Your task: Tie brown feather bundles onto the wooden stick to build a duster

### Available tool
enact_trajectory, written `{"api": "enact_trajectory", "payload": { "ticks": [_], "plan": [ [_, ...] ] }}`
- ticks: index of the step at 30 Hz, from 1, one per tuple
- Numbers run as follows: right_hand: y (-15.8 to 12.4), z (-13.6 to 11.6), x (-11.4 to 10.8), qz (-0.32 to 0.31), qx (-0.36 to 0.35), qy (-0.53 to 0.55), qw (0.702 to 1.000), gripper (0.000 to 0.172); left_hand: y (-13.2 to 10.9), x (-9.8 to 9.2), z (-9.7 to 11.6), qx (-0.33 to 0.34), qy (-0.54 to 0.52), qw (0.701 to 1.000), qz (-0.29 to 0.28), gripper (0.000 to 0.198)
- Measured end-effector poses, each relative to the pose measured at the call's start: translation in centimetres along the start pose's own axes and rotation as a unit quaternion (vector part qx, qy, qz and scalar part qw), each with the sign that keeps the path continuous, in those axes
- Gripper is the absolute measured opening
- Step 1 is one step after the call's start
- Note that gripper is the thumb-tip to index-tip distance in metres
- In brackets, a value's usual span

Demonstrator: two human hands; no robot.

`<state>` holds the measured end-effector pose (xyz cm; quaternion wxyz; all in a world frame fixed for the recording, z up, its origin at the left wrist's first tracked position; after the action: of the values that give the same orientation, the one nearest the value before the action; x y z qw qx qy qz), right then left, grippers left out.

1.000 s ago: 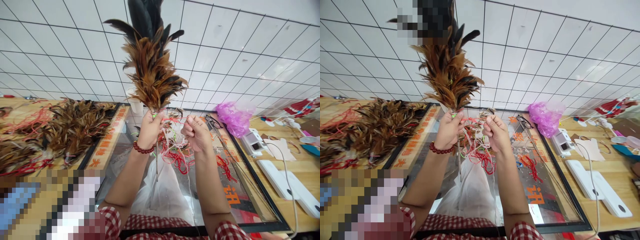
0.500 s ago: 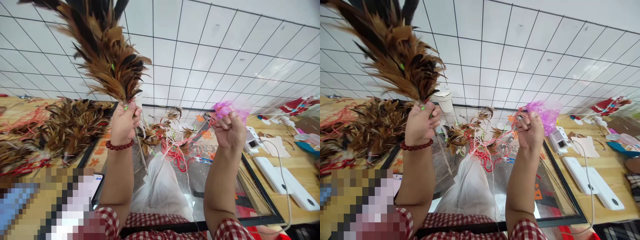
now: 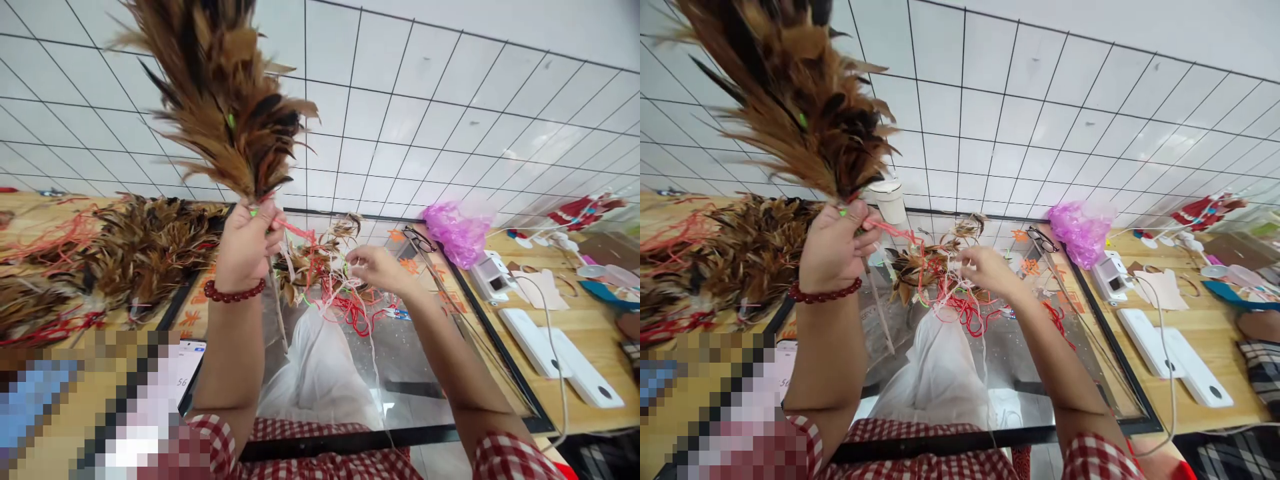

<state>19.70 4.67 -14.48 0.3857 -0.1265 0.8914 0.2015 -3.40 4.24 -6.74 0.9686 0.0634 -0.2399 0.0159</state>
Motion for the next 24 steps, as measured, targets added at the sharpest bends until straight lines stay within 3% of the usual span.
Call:
{"api": "enact_trajectory", "payload": {
  "ticks": [3, 6, 9, 12, 15, 19, 21, 24],
  "plan": [
    [-1.7, 2.3, 3.2, -0.058, -0.028, -0.152, 0.986, 0.028, -0.1, 0.0, 1.6, 0.0, 0.013, 1.0, 0.002, 0.02],
    [-1.8, 2.5, 3.2, -0.009, -0.019, -0.157, 0.987, 0.011, -0.8, 0.0, 2.3, 0.009, 0.025, 0.999, -0.02, 0.016],
    [-1.1, 1.1, -1.0, 0.126, 0.015, 0.016, 0.992, 0.01, -1.9, -0.2, 2.2, 0.028, 0.021, 0.999, -0.03, 0.015],
    [-0.8, -2.2, -6.5, 0.226, 0.032, 0.231, 0.946, 0.018, -3.1, 0.0, 1.3, 0.028, 0.005, 0.999, -0.037, 0.014],
    [-0.9, -6.6, -10.1, 0.237, 0.024, 0.367, 0.899, 0.029, -4.0, 0.7, 0.1, 0.045, -0.013, 0.999, -0.012, 0.013],
    [-0.6, -10.9, -12.1, 0.221, 0.013, 0.466, 0.857, 0.03, -5.0, 1.7, -1.2, 0.072, -0.04, 0.996, 0.025, 0.017],
    [-0.1, -11.9, -12.7, 0.219, 0.005, 0.485, 0.846, 0.029, -5.3, 1.9, -1.5, 0.064, -0.053, 0.996, 0.011, 0.02],
    [0.7, -12.7, -13.6, 0.212, -0.004, 0.463, 0.861, 0.031, -5.2, 1.7, -1.9, 0.043, -0.041, 0.998, -0.014, 0.024]
  ]
}}
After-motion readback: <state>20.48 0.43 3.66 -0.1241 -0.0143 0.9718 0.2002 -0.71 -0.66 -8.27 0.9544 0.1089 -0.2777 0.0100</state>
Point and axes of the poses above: each hand's wrist, its own y-axis towards the middle knuckle, its own x-axis out of the palm, z = x × y, the point moved 1 cm from there along y, towards the middle knuckle, and after that the axes turned 3 degrees about z, right-handed, at the moved point
